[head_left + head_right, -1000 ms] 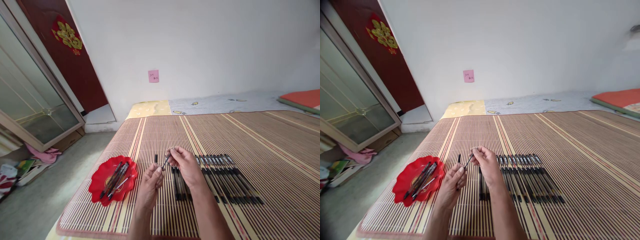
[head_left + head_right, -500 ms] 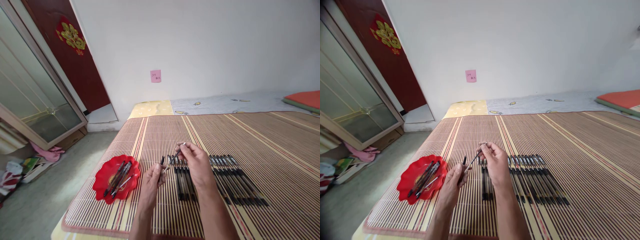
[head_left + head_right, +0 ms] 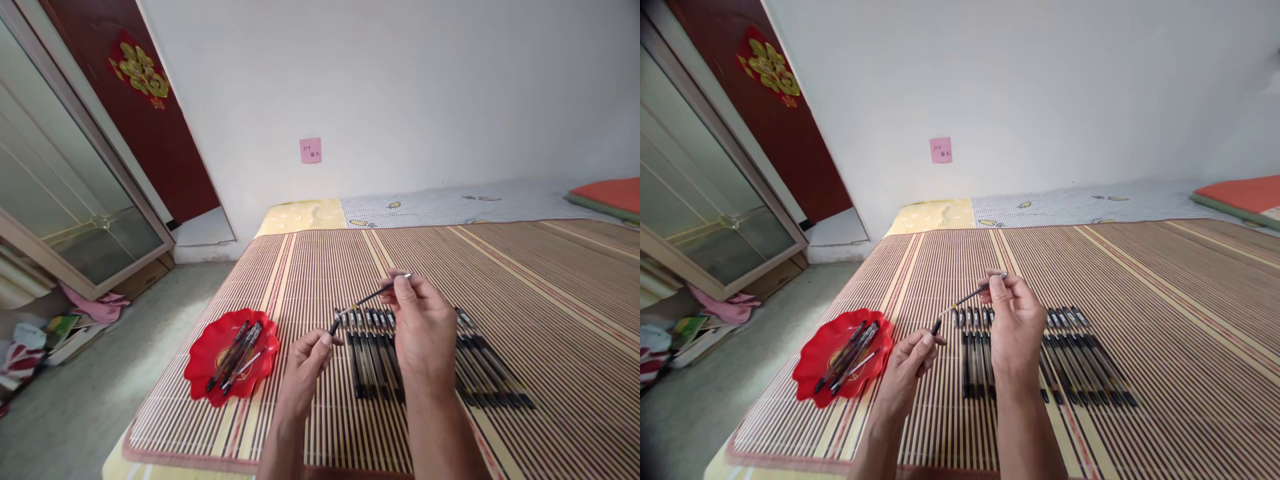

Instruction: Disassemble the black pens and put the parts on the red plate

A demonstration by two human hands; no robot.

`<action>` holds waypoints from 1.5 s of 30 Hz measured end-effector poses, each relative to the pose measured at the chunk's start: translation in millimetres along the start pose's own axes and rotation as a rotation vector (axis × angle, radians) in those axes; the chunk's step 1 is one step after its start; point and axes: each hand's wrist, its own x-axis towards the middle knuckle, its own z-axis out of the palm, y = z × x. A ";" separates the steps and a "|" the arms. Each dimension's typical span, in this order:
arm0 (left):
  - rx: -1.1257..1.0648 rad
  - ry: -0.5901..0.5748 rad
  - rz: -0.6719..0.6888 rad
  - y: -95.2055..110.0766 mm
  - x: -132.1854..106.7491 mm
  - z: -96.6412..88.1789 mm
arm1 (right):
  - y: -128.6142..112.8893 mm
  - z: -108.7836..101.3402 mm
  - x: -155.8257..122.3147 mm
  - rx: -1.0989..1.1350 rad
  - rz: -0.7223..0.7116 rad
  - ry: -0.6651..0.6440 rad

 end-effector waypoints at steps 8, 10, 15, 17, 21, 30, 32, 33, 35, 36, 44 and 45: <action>-0.023 -0.008 0.004 0.0 -3.1 -0.5 | 1.2 -1.6 1.4 -0.036 0.039 -0.058; -0.024 -0.013 0.017 -0.8 -3.6 -1.1 | 0.4 -2.1 1.8 -0.038 0.037 -0.068; 0.058 -0.004 0.027 2.8 -3.5 -1.1 | -11.4 -4.0 0.4 -0.130 -0.017 -0.100; 0.111 0.006 0.035 7.2 -3.7 0.1 | -18.0 -4.4 -0.9 -0.199 -0.052 -0.116; 0.138 -0.001 0.036 14.7 -4.8 2.8 | -24.8 -3.5 -2.3 -0.253 -0.068 -0.190; -0.082 -0.013 -0.032 9.6 -7.3 12.1 | -17.6 0.1 -2.6 -0.164 0.141 -0.604; -0.140 -0.003 -0.041 8.6 -7.5 13.9 | -16.2 -0.3 -2.4 -0.140 0.176 -0.603; -0.159 0.002 -0.042 8.5 -7.4 14.7 | -15.5 -0.6 -2.2 -0.128 0.178 -0.568; -0.183 0.004 -0.044 9.1 -7.1 16.1 | -14.2 -1.1 -1.4 -0.111 0.170 -0.488; -0.192 0.003 -0.045 9.9 -6.9 16.9 | -13.7 -1.5 -1.0 -0.109 0.172 -0.469; -0.231 -0.011 -0.057 12.9 -8.2 24.0 | -16.3 -4.1 0.4 -0.231 0.201 -0.674; -0.238 -0.011 -0.055 12.2 -8.4 24.5 | -17.7 -3.7 0.6 -0.247 0.193 -0.696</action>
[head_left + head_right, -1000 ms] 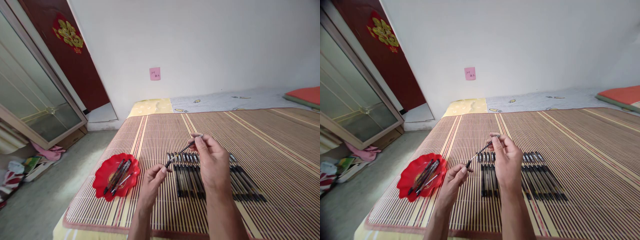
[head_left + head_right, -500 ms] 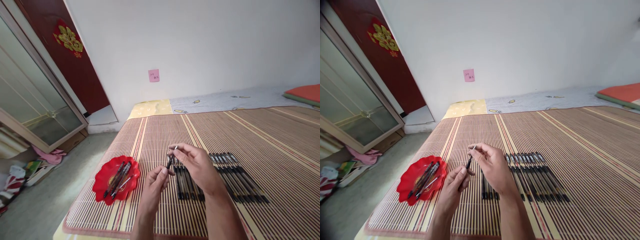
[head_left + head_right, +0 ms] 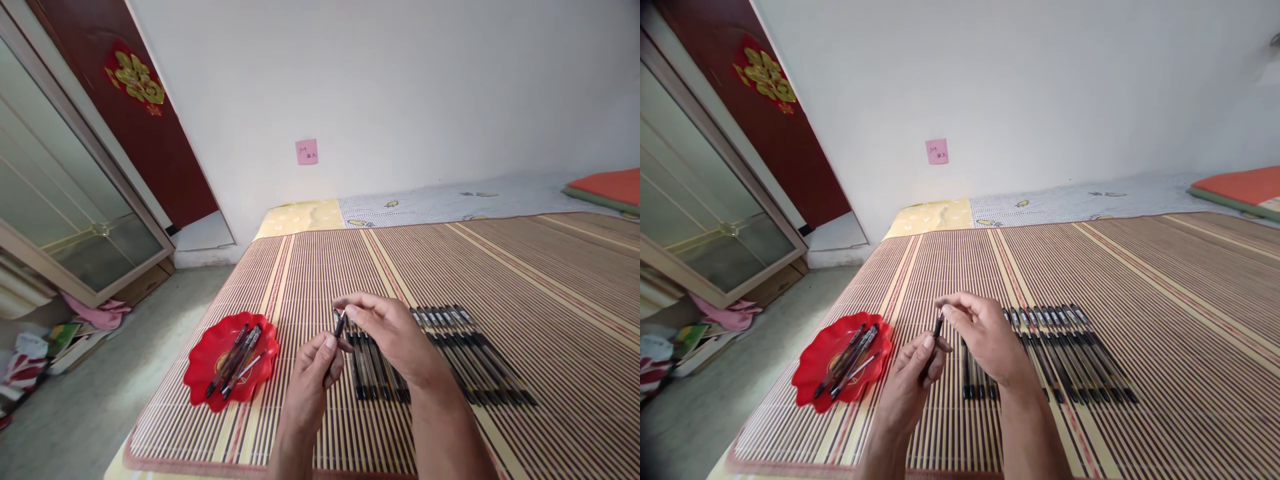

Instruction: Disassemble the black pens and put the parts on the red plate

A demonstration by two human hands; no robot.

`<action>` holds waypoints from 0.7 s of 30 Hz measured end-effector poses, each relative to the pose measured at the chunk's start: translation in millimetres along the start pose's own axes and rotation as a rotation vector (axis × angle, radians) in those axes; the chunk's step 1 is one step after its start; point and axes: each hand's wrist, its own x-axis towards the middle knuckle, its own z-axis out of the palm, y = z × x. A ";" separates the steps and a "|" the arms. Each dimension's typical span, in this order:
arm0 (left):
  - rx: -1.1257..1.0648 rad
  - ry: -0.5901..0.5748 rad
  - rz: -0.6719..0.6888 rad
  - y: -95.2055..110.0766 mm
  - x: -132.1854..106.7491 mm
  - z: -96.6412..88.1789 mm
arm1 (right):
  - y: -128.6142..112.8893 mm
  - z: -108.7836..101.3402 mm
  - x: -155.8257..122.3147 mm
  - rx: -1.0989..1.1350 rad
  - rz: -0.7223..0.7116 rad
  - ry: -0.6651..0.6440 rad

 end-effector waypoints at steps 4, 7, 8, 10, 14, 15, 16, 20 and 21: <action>-0.013 -0.002 0.013 -1.3 0.2 1.8 | -3.4 0.7 0.4 -0.030 -0.027 -0.026; -0.012 -0.002 0.011 0.6 0.1 4.2 | 0.0 1.1 0.8 -0.001 -0.029 -0.023; -0.011 -0.004 0.008 1.3 0.0 5.0 | 2.0 1.0 1.0 0.007 -0.022 -0.019; -0.009 -0.001 0.004 2.3 -0.2 6.1 | 5.8 0.4 1.3 0.008 0.003 -0.002; 0.000 0.004 0.002 1.7 -0.3 6.0 | 6.0 -1.1 0.9 -0.016 0.011 0.034; -0.002 0.004 0.002 0.9 -0.2 5.5 | 4.5 -1.2 0.7 -0.022 0.001 0.029; -0.007 0.005 0.000 0.0 -0.1 4.8 | 2.8 -1.0 0.5 -0.027 -0.011 0.019; -0.031 0.022 0.003 -4.1 0.3 2.3 | 0.8 0.9 0.9 -0.029 -0.042 -0.029; -0.030 0.024 0.003 -4.8 0.2 2.0 | 2.1 1.4 1.3 -0.022 -0.036 -0.021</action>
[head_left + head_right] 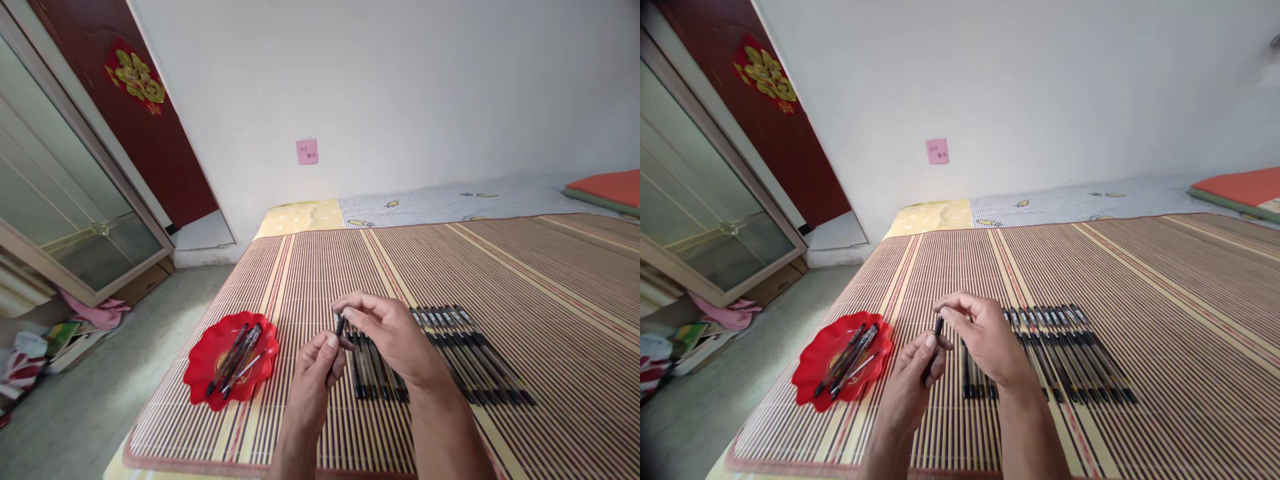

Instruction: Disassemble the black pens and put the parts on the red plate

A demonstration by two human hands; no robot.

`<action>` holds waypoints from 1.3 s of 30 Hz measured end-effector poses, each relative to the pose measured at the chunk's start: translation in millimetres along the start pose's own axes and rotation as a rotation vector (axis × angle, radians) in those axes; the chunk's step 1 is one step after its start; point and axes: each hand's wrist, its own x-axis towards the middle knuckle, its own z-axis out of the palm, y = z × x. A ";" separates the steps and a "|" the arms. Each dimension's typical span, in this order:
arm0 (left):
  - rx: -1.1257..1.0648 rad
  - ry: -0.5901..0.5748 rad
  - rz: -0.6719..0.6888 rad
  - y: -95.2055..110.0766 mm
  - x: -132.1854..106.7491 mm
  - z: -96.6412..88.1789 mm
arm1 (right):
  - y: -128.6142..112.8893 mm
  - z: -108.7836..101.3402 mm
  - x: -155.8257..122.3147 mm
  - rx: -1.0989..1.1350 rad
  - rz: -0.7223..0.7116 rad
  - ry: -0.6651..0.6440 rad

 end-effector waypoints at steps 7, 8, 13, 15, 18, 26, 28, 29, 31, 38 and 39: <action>0.009 -0.002 -0.015 0.4 0.5 1.7 | 6.8 -2.2 0.3 0.069 0.053 0.087; 0.012 -0.003 -0.014 1.0 0.6 2.1 | 5.6 -3.0 -0.1 0.062 0.047 0.074; 0.031 0.006 0.000 2.7 0.0 2.9 | 0.7 -3.4 -0.5 -0.071 0.034 -0.029; 0.035 0.006 0.000 2.4 -0.5 2.7 | 1.9 -2.0 0.1 -0.082 0.051 -0.021; 0.027 0.000 -0.013 1.4 -0.4 2.0 | 4.5 0.1 1.2 -0.061 0.081 0.016; 0.007 -0.003 -0.014 1.8 1.3 1.3 | -0.3 -2.0 -0.8 -0.101 0.037 0.009; 0.008 0.001 -0.013 2.6 0.8 1.7 | 0.7 -2.5 -1.0 -0.124 0.041 0.004; 0.014 -0.001 -0.013 3.0 0.5 2.0 | 1.9 -2.4 -0.8 -0.126 0.045 0.013; 0.025 -0.006 -0.014 3.6 -0.1 2.5 | 4.7 -1.9 0.2 -0.119 0.053 0.047; 0.021 -0.009 -0.004 3.8 0.1 2.1 | 1.5 -2.0 1.0 -0.076 0.044 0.053; 0.020 -0.012 -0.002 3.5 0.0 1.8 | 0.0 -2.4 0.5 -0.095 0.044 0.028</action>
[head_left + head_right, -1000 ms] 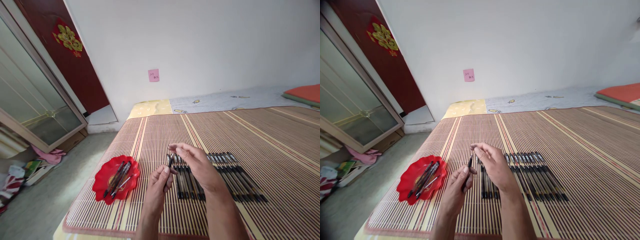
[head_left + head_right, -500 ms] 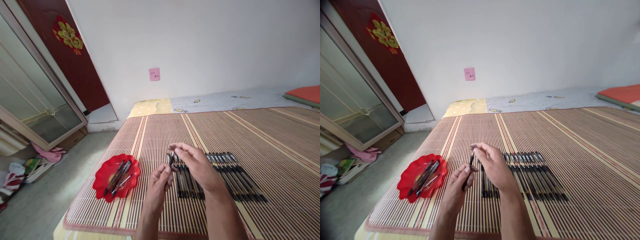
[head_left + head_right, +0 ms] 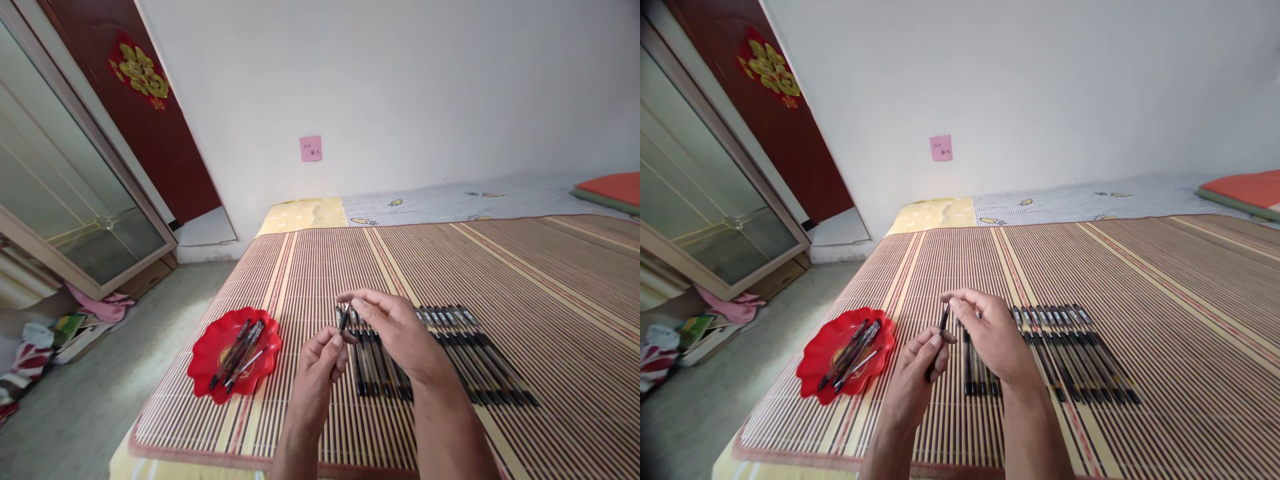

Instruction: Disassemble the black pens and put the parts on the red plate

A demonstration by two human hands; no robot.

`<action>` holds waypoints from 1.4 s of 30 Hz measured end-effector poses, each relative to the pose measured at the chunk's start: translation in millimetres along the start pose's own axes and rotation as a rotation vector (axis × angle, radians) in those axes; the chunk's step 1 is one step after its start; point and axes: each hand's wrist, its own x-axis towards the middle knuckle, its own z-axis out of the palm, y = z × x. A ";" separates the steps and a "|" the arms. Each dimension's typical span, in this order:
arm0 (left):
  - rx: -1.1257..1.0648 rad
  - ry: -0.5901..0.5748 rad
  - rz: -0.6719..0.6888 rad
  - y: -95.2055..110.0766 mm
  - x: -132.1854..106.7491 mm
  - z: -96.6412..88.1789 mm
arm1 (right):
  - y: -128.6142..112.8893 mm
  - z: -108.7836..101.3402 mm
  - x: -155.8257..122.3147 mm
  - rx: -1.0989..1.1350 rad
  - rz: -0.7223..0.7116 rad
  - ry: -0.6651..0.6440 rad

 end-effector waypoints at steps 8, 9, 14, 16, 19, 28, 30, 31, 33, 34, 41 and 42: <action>0.001 -0.018 0.000 0.1 -0.8 0.4 | 1.3 1.4 0.6 -0.046 0.039 0.045; -0.002 -0.016 -0.001 0.0 -0.7 0.4 | 1.1 1.3 0.6 -0.030 0.034 0.048; -0.017 -0.005 -0.002 -2.3 0.1 0.1 | -3.0 -0.4 -1.1 -0.010 0.001 -0.016; -0.016 -0.006 -0.001 -3.2 0.2 0.0 | -1.9 0.1 -1.1 -0.038 0.009 -0.029; -0.011 -0.010 -0.007 -3.1 -0.1 0.4 | 3.4 1.8 0.0 -0.062 0.034 0.015; -0.006 -0.017 -0.004 -1.6 -0.5 1.8 | -0.1 -1.1 -0.2 -0.001 0.016 -0.021; -0.011 -0.019 -0.004 -1.8 -0.4 2.1 | -1.2 -0.5 -0.2 -0.021 0.034 -0.040; -0.016 -0.019 -0.006 -1.7 -0.3 2.4 | -0.9 0.1 -0.1 -0.026 0.037 -0.031; -0.024 -0.016 -0.015 -1.1 -0.2 3.4 | 0.5 1.4 0.4 -0.038 0.037 -0.003; -0.025 -0.013 -0.020 -0.6 -0.2 4.1 | 1.4 1.9 0.7 -0.040 0.037 0.007; -0.012 0.009 -0.028 -0.6 -1.6 5.3 | 0.8 0.8 1.4 -0.007 0.026 -0.022; -0.012 0.010 -0.023 -1.1 -1.4 5.0 | 0.3 0.6 1.6 -0.016 0.033 -0.020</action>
